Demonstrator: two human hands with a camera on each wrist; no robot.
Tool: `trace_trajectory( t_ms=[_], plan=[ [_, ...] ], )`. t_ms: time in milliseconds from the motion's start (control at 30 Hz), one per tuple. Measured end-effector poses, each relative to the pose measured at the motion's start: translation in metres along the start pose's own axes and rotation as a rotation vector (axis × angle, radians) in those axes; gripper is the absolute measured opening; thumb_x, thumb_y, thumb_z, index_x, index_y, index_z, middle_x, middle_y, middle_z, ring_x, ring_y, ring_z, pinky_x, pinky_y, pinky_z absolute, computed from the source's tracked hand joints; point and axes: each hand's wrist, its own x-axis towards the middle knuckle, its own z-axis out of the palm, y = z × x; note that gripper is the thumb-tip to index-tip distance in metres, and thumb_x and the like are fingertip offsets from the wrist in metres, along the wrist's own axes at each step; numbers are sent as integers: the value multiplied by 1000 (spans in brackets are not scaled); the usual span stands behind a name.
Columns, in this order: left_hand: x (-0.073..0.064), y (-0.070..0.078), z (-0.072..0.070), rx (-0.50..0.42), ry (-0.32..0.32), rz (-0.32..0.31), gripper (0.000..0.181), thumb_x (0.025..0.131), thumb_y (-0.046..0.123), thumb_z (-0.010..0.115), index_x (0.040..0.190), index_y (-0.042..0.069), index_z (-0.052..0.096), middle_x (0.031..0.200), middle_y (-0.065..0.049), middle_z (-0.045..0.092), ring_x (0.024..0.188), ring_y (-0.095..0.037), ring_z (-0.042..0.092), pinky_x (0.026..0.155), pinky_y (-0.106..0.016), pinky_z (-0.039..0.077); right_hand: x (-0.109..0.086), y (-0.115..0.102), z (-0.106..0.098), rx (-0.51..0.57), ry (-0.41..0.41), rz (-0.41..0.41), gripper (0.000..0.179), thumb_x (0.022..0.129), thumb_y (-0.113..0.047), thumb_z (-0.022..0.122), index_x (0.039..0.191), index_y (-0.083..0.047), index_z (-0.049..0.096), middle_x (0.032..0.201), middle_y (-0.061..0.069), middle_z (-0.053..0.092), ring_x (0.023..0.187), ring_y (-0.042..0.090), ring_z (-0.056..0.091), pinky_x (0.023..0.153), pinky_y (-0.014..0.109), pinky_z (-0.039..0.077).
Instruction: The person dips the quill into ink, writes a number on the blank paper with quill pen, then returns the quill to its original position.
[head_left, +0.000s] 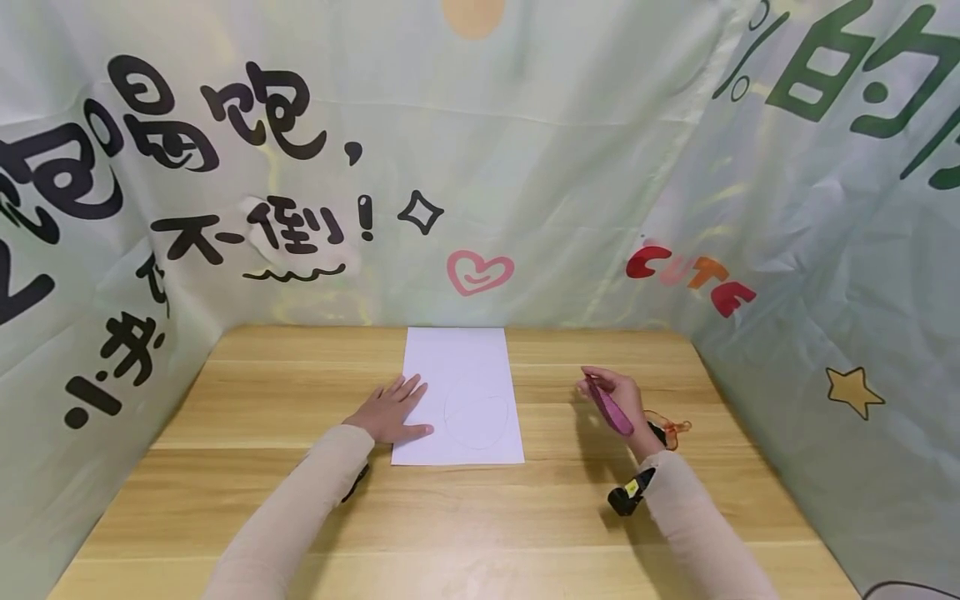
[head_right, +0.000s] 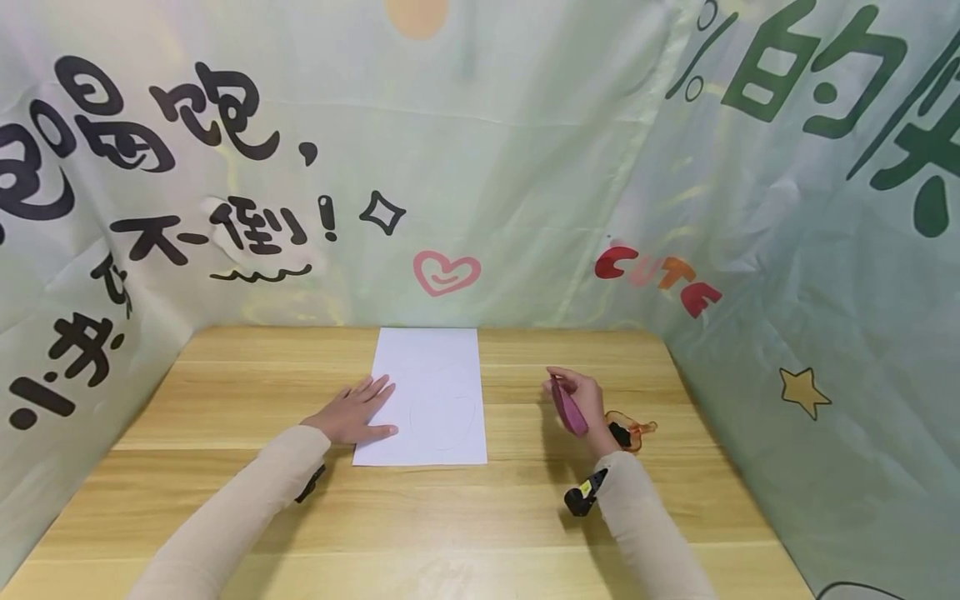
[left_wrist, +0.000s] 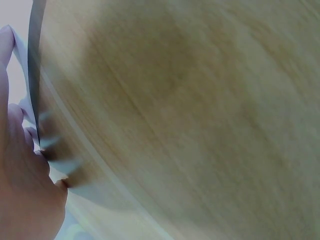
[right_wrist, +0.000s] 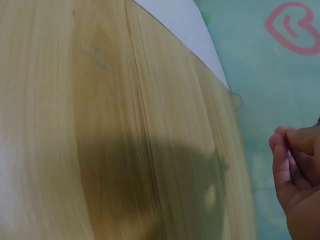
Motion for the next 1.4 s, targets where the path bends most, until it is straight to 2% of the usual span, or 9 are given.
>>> trace_trajectory(
  t_ms=[100, 200, 367, 500, 667, 867, 1067, 1233, 1400],
  plan=[
    [2, -3, 2, 5, -6, -9, 88, 92, 66, 41, 155, 13, 11, 161, -8, 3, 147, -33, 3, 115, -57, 7, 1, 3, -8, 32, -1, 55, 39, 88, -3, 67, 124, 11, 58, 105, 31, 66, 82, 4, 67, 68, 14, 51],
    [4, -4, 3, 10, -13, -14, 89, 91, 68, 40, 155, 15, 10, 162, -6, 2, 147, -32, 2, 115, -56, 7, 3, 12, -14, 191, -32, 70, 39, 90, 3, 62, 127, 13, 54, 104, 27, 68, 83, 7, 70, 71, 19, 55],
    [4, -4, 3, 5, -9, -18, 88, 91, 67, 41, 155, 15, 10, 162, -6, 2, 147, -32, 1, 115, -57, 6, 4, 27, -20, 343, -70, 26, 39, 93, 7, 55, 131, 14, 49, 99, 9, 73, 88, 15, 71, 79, 22, 54],
    [1, 1, -2, 2, -7, -20, 85, 93, 61, 44, 155, 13, 12, 162, -8, 3, 147, -34, 3, 115, -57, 7, 3, 30, -24, 457, -121, 14, 41, 96, 0, 53, 135, 12, 45, 105, 9, 72, 93, 13, 70, 84, 23, 52],
    [-3, 5, -5, -2, 2, -15, 82, 95, 57, 46, 155, 10, 15, 161, -10, 6, 147, -35, 6, 114, -58, 9, 2, 30, -26, 661, -155, 47, 34, 98, -6, 53, 131, -2, 58, 103, 6, 73, 94, 14, 70, 85, 26, 52],
    [-4, 7, -6, 0, 2, -14, 82, 94, 58, 46, 155, 11, 16, 161, -10, 7, 147, -35, 6, 115, -57, 9, 0, 29, -31, 612, -121, 61, 22, 95, -6, 57, 111, -16, 68, 97, 1, 74, 88, 12, 70, 83, 27, 54],
    [-3, 5, -6, 0, -1, -14, 82, 94, 58, 46, 155, 11, 16, 161, -10, 7, 147, -35, 6, 115, -57, 9, -2, 31, -49, 517, -49, 92, 12, 94, -8, 61, 105, -7, 63, 96, -2, 74, 85, 11, 71, 75, 24, 56],
    [-2, 4, -3, 8, 6, -17, 83, 94, 59, 46, 155, 12, 16, 161, -9, 7, 147, -34, 6, 115, -57, 9, -5, 32, -68, 512, 10, 173, 21, 93, -13, 63, 108, -6, 50, 95, -7, 74, 83, 8, 71, 63, 24, 56],
    [-2, 4, -2, -5, 6, -15, 83, 94, 58, 46, 155, 11, 15, 161, -9, 6, 147, -35, 6, 115, -58, 9, -12, 34, -87, 519, 11, 200, 26, 93, -12, 62, 116, -12, 49, 94, -7, 74, 83, 7, 70, 68, 21, 55]
  ],
)
